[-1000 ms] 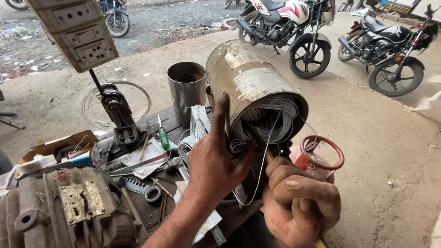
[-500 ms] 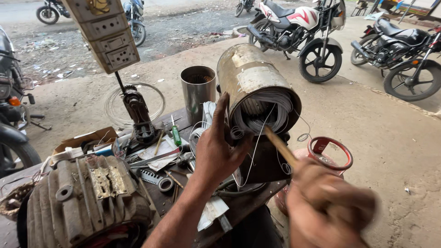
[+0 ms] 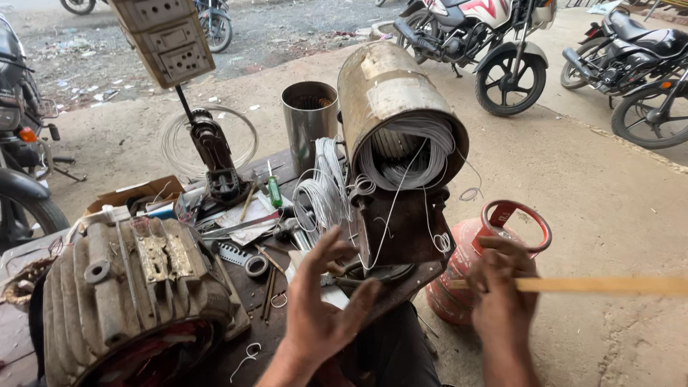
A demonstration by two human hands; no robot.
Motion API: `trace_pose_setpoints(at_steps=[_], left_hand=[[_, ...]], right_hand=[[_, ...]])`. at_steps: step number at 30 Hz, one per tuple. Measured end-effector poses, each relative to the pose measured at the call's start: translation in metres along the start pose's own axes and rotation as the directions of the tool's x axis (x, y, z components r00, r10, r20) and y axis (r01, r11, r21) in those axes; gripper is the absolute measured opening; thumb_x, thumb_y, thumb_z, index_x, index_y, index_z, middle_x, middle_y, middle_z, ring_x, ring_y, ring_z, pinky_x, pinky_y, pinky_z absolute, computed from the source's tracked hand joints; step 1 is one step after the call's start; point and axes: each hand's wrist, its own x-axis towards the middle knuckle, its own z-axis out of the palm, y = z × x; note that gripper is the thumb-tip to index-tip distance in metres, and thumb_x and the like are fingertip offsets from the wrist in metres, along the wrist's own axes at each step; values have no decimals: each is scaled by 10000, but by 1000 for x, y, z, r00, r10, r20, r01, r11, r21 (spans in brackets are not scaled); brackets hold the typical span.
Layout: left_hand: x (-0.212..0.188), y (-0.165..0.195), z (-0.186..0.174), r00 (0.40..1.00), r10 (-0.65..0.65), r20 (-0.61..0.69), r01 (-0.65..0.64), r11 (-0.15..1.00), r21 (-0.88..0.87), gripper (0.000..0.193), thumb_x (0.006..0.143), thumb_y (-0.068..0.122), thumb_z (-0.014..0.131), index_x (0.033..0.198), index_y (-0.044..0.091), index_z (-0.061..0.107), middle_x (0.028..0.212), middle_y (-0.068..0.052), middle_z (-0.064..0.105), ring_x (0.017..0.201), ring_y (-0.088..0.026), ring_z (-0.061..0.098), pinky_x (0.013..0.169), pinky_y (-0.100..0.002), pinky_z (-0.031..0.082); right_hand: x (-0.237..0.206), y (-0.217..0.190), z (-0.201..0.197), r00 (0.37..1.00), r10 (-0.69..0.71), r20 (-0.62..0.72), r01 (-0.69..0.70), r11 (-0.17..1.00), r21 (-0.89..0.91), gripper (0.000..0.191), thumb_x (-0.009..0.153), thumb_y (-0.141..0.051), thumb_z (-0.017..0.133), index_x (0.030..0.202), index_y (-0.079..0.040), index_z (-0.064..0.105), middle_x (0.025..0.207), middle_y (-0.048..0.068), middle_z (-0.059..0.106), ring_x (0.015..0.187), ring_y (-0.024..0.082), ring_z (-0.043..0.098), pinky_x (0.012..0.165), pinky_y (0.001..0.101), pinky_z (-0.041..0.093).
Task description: The person winds white insulated wire into a cylindrical metal form using a wooden stick and pliers. They repeatedly push the wire into the form, cut excess wire, and adjust the coil with both hands. The work occurs at a cluttered outdoor workbench with several motorcycles parked nearby.
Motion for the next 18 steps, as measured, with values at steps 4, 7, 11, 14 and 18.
trace_pose_setpoints(at_steps=[4, 7, 11, 14, 18], left_hand=[[-2, 32, 6, 996, 84, 42, -92, 967, 239, 812, 766, 96, 793, 1462, 8, 385, 1258, -209, 683, 1227, -398, 621, 1027, -479, 517], [4, 37, 6, 994, 10, 105, -23, 991, 129, 734, 816, 101, 790, 1462, 25, 449, 1217, -177, 720, 1207, -355, 664, 1047, -464, 553], [17, 28, -7, 982, -171, 75, 182, 964, -192, 527, 960, 157, 771, 1433, 60, 559, 1010, -59, 793, 1007, -183, 790, 982, -411, 645], [26, 19, -31, 987, -147, 66, 151, 987, -60, 529, 938, 203, 759, 1402, 53, 554, 1018, -59, 781, 969, -166, 789, 879, -366, 671], [28, 7, -77, 984, -27, 176, 18, 998, 53, 308, 1015, 142, 702, 1293, 45, 610, 1263, -181, 713, 1194, -306, 690, 1048, -434, 586]], right_hand=[[-3, 6, 16, 994, 77, 84, -75, 997, -24, 250, 936, -162, 743, 1137, -19, 701, 610, -40, 508, 500, 27, 396, 441, 197, 280], [4, -13, 25, 997, 39, 60, -28, 986, -166, 229, 929, -154, 761, 1119, -42, 699, 696, -66, 545, 583, 10, 448, 498, 187, 343], [29, -45, 27, 982, -136, 135, 181, 884, -430, 160, 956, -113, 766, 1072, -26, 699, 784, -60, 572, 684, 19, 488, 585, 202, 386], [29, -61, 8, 950, -85, 302, 240, 818, -524, 88, 947, -97, 759, 970, -21, 720, 686, -35, 585, 623, 39, 494, 549, 225, 366], [-11, -34, -16, 628, 160, 761, 394, 779, -489, 110, 869, -138, 731, 773, -115, 780, 578, -49, 724, 478, 25, 676, 436, 212, 499]])
